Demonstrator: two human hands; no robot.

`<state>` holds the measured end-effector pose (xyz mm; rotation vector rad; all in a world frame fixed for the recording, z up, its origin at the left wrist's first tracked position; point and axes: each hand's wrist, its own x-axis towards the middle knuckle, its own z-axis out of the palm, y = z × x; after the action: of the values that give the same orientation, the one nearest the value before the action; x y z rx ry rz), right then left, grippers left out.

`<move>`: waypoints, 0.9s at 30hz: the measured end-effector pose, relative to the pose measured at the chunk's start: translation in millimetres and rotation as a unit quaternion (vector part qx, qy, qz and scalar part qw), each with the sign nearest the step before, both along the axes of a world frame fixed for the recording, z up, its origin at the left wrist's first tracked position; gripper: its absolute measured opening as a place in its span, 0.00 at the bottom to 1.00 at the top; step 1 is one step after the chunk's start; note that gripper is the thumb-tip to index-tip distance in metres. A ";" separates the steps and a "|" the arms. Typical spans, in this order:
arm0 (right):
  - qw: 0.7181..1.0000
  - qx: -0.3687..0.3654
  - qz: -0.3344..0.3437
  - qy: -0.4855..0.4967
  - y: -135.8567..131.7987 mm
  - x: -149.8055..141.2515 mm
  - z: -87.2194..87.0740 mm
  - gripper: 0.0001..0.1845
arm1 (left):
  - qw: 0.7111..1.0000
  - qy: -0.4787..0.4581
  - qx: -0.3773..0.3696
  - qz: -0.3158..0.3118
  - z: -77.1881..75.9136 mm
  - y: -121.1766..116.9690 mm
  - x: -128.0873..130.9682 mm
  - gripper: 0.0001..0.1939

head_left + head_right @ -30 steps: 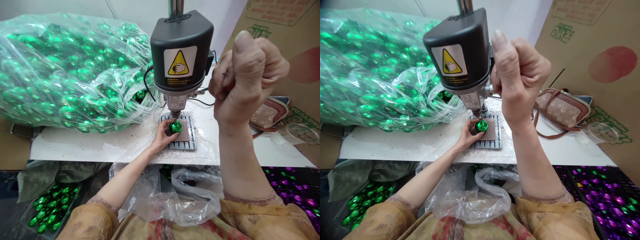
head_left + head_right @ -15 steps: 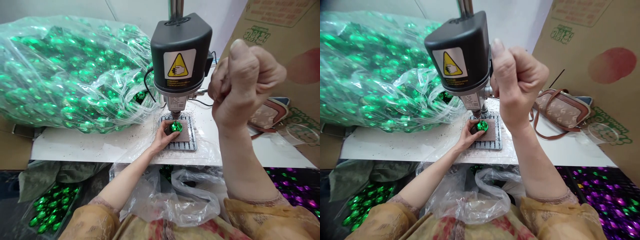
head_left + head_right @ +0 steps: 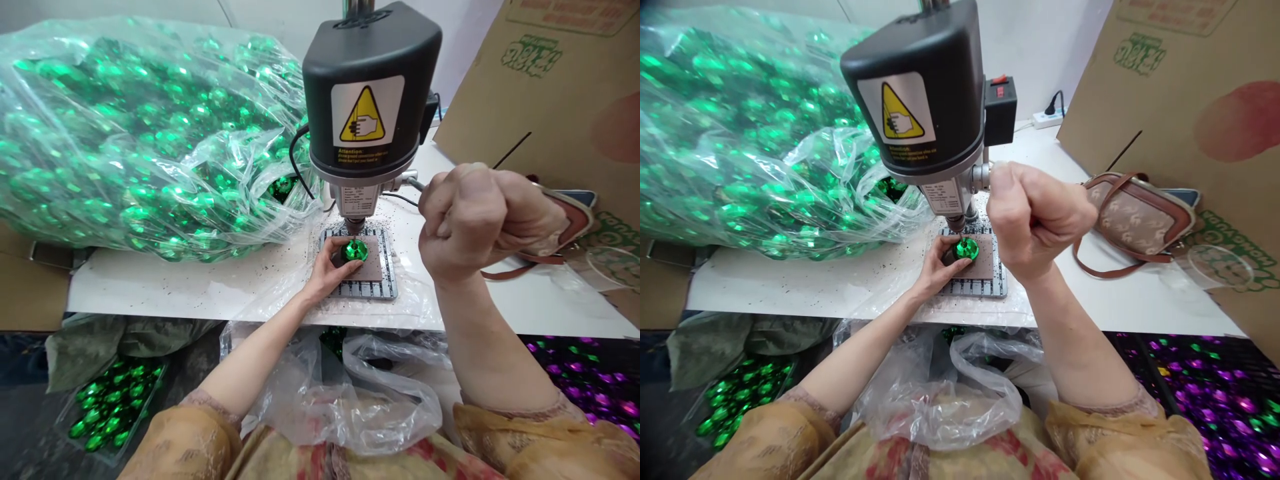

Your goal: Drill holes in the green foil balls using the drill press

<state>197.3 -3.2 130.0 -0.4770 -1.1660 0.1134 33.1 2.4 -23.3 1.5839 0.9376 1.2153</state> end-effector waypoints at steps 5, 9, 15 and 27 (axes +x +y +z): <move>1.000 -0.012 -0.022 0.006 -2.1 1.4 -5.8 0.33 | 1.000 -0.005 -0.007 -0.001 -0.4 -0.1 0.3 0.26; 0.999 -0.042 -0.009 -0.011 -1.1 3.3 -13.7 0.34 | 1.000 -0.006 -0.007 0.002 0.0 -0.7 1.2 0.26; 0.998 0.030 0.039 -0.028 5.2 3.7 -22.3 0.34 | 1.000 -0.018 -0.013 0.003 1.9 -1.5 2.5 0.27; 0.992 0.122 0.020 -0.038 6.6 1.8 -30.2 0.28 | 1.000 -0.017 -0.018 0.003 1.2 0.8 3.5 0.28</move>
<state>199.1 3.4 99.8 -0.2425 -1.2450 -0.0129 36.6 3.2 -22.1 1.5288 0.9379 1.2179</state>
